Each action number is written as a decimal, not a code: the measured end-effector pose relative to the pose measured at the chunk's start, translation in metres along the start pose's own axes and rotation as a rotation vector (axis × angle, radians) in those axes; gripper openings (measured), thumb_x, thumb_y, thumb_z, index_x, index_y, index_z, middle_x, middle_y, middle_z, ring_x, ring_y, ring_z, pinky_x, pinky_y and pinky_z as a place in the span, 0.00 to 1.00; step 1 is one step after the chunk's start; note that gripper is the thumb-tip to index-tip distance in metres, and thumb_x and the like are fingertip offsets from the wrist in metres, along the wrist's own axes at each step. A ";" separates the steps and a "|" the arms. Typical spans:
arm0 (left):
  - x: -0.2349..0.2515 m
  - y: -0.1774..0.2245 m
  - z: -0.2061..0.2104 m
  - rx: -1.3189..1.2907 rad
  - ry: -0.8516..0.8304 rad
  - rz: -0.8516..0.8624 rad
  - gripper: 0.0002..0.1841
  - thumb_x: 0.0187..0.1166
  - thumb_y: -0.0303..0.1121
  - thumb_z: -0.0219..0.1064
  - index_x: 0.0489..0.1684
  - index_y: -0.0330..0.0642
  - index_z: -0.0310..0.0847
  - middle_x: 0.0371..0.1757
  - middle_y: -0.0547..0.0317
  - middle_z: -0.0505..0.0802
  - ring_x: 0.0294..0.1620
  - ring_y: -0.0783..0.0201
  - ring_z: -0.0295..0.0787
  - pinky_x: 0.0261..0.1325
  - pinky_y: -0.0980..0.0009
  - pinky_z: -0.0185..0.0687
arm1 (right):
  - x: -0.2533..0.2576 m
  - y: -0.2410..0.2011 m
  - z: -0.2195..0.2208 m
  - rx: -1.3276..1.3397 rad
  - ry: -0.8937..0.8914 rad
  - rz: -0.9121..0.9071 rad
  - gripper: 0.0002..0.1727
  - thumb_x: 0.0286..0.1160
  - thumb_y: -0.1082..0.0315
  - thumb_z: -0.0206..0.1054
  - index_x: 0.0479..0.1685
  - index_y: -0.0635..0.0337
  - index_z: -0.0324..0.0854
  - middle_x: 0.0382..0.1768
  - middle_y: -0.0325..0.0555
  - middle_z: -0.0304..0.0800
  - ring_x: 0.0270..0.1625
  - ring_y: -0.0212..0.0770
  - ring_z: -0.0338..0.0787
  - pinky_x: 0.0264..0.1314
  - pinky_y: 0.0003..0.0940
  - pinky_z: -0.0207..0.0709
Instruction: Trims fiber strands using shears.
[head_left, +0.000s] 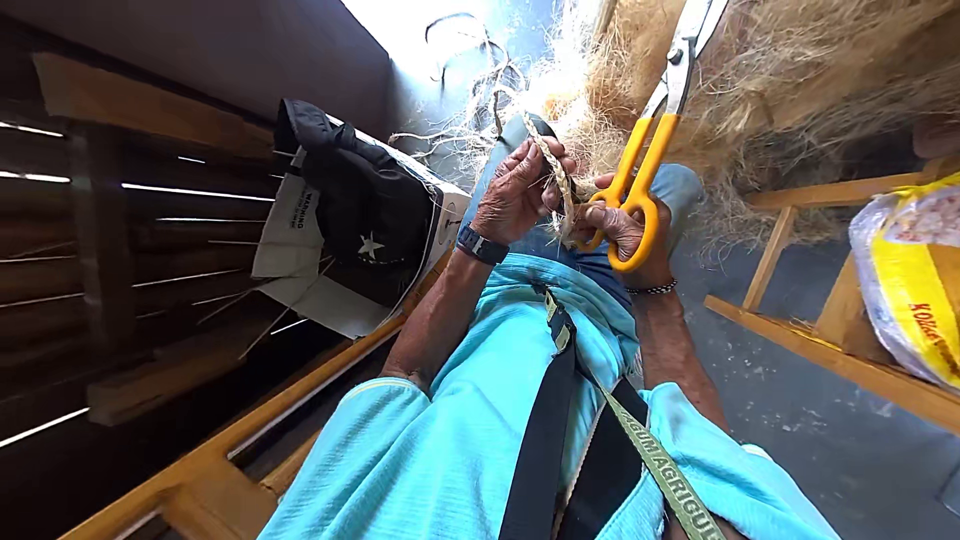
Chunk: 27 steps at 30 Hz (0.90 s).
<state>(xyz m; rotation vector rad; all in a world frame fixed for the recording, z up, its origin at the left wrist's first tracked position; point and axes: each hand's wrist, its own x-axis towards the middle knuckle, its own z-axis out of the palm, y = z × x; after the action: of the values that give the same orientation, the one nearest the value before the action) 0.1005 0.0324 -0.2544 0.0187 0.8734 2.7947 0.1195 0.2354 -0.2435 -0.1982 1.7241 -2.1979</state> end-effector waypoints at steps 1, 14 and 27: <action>-0.003 0.002 -0.001 -0.015 0.003 -0.010 0.10 0.90 0.36 0.55 0.52 0.46 0.82 0.46 0.52 0.95 0.27 0.70 0.88 0.25 0.80 0.81 | -0.004 0.003 -0.006 -0.032 -0.024 -0.007 0.26 0.76 0.73 0.67 0.75 0.59 0.70 0.48 0.47 0.95 0.42 0.41 0.97 0.46 0.36 0.93; -0.005 0.013 -0.023 -0.013 -0.053 -0.074 0.10 0.92 0.41 0.53 0.60 0.52 0.75 0.51 0.44 0.96 0.42 0.52 0.97 0.42 0.63 0.94 | -0.128 -0.011 -0.044 -0.286 -0.219 0.162 0.46 0.66 0.39 0.76 0.73 0.70 0.74 0.48 0.49 0.97 0.51 0.47 0.96 0.59 0.45 0.91; -0.016 0.026 -0.044 -0.146 0.019 0.053 0.09 0.92 0.41 0.52 0.54 0.52 0.74 0.48 0.50 0.95 0.36 0.61 0.93 0.36 0.71 0.88 | -0.146 -0.013 -0.018 -0.367 -0.290 0.276 0.48 0.64 0.34 0.75 0.71 0.68 0.75 0.48 0.47 0.95 0.50 0.44 0.96 0.58 0.42 0.91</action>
<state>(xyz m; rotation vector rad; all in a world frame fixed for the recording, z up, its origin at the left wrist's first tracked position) 0.1075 -0.0161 -0.2755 -0.0082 0.6799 2.9058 0.2477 0.3051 -0.2214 -0.3275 1.8446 -1.5650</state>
